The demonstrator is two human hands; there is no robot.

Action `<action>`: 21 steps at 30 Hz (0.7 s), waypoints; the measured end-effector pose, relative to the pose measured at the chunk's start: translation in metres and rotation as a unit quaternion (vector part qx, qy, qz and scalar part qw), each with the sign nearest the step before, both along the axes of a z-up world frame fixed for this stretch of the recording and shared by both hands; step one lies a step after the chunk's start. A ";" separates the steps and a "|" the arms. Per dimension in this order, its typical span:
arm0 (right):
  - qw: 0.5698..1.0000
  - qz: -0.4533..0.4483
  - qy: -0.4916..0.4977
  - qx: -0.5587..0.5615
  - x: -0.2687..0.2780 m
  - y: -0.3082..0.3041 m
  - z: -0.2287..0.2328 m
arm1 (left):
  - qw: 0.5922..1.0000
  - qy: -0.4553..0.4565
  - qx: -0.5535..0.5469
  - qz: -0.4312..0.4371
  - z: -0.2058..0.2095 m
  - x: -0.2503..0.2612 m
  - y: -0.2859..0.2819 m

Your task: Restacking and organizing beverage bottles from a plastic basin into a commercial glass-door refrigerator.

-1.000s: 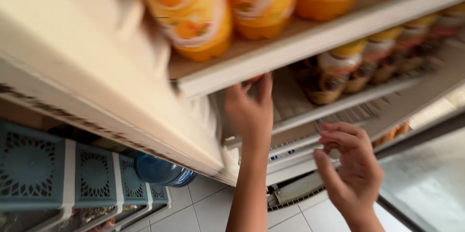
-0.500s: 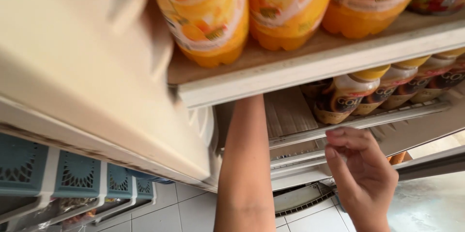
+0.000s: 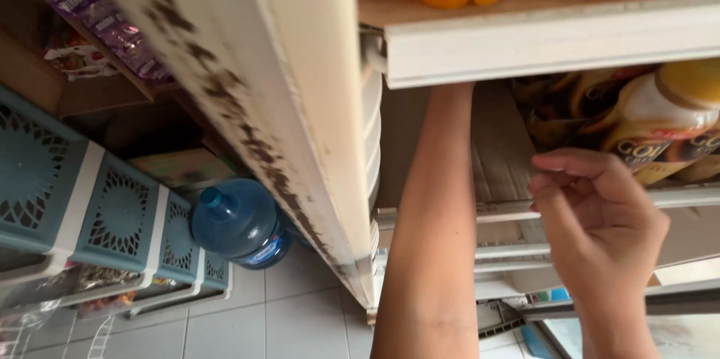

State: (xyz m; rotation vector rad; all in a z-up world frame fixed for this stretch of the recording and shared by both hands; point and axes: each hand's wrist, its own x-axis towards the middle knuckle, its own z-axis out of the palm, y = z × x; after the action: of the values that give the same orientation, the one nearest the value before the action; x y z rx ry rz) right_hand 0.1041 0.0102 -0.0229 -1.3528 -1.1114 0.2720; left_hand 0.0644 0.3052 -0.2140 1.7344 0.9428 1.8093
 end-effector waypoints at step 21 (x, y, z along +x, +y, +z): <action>1.000 -0.017 -0.013 0.008 -0.022 0.032 0.002 | 0.983 -0.091 0.019 -0.160 0.125 0.050 0.117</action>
State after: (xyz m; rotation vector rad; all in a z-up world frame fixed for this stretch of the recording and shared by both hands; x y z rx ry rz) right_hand 0.0817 0.0420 -0.0211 -1.3625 -1.1102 0.2206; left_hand 0.1144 0.4225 -0.0894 1.6024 0.5257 1.7435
